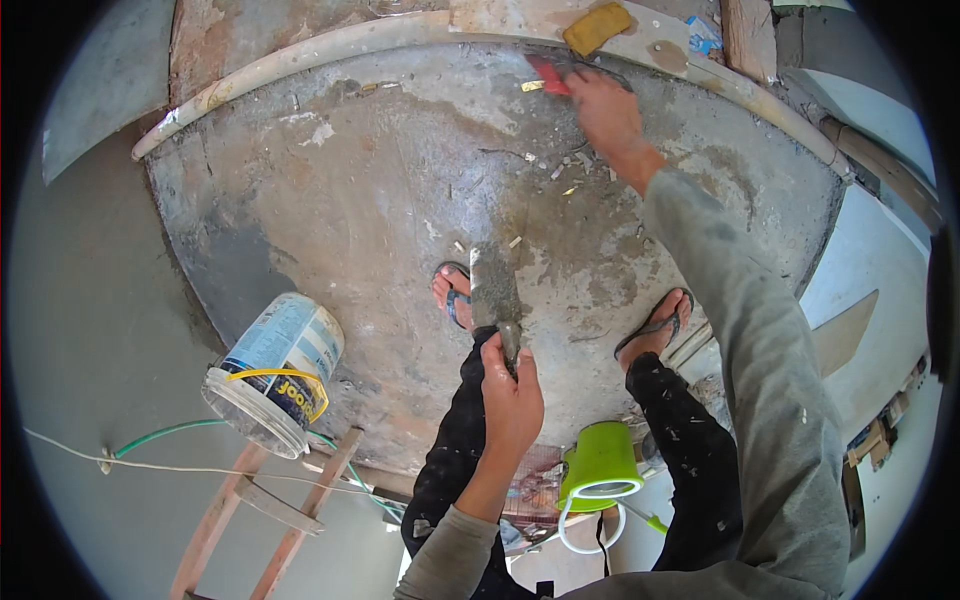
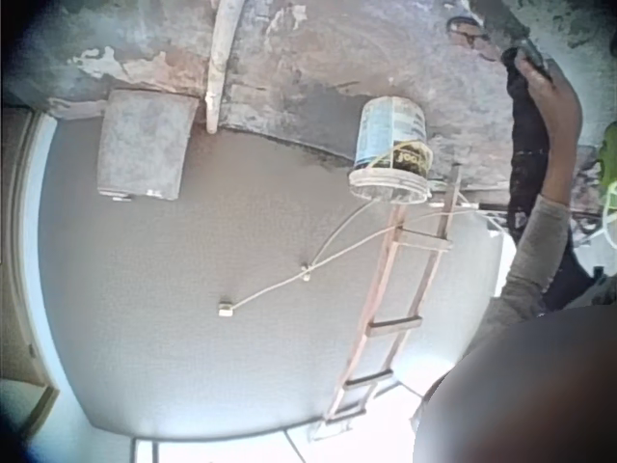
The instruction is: Applying and smoothing mortar or plaster on a concrete floor surface using a hand trowel.
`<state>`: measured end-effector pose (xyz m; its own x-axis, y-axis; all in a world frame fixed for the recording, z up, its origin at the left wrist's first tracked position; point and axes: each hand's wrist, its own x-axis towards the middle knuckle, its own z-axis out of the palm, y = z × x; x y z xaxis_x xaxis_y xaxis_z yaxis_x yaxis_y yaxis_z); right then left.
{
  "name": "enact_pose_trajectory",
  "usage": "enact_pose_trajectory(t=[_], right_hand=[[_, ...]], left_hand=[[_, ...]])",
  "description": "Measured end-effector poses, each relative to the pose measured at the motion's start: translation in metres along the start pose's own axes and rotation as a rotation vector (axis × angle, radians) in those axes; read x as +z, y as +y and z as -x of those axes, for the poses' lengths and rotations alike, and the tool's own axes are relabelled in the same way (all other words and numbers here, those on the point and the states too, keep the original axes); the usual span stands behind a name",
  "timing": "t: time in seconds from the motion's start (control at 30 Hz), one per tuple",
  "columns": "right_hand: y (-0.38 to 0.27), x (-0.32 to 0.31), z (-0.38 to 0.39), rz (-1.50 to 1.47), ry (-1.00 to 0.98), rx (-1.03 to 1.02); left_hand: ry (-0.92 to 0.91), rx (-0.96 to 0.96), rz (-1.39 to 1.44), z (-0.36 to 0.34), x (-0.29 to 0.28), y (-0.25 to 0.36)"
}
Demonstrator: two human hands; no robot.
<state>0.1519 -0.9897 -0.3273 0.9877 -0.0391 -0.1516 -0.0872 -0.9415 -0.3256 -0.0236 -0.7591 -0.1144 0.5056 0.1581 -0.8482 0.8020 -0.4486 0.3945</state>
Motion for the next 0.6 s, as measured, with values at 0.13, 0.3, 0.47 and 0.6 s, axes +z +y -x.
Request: enact_pose_trajectory(t=[0.13, 0.3, 0.47, 0.6], right_hand=[[-0.031, 0.040, 0.029, 0.139, -0.110, -0.120], [-0.013, -0.010, 0.086, -0.391, 0.077, 0.384], [0.189, -0.005, 0.173, -0.314, 0.158, 0.646], [0.192, 0.052, 0.158, -0.900, 0.014, 0.688]], left_hand=[[0.012, 0.076, 0.003, -0.025, -0.015, 0.000], [0.138, 0.089, -0.162, -0.055, -0.022, -0.005], [0.357, 0.182, -0.452, -0.155, 0.003, -0.052], [0.522, 0.088, -0.568, -0.233, 0.024, -0.066]])
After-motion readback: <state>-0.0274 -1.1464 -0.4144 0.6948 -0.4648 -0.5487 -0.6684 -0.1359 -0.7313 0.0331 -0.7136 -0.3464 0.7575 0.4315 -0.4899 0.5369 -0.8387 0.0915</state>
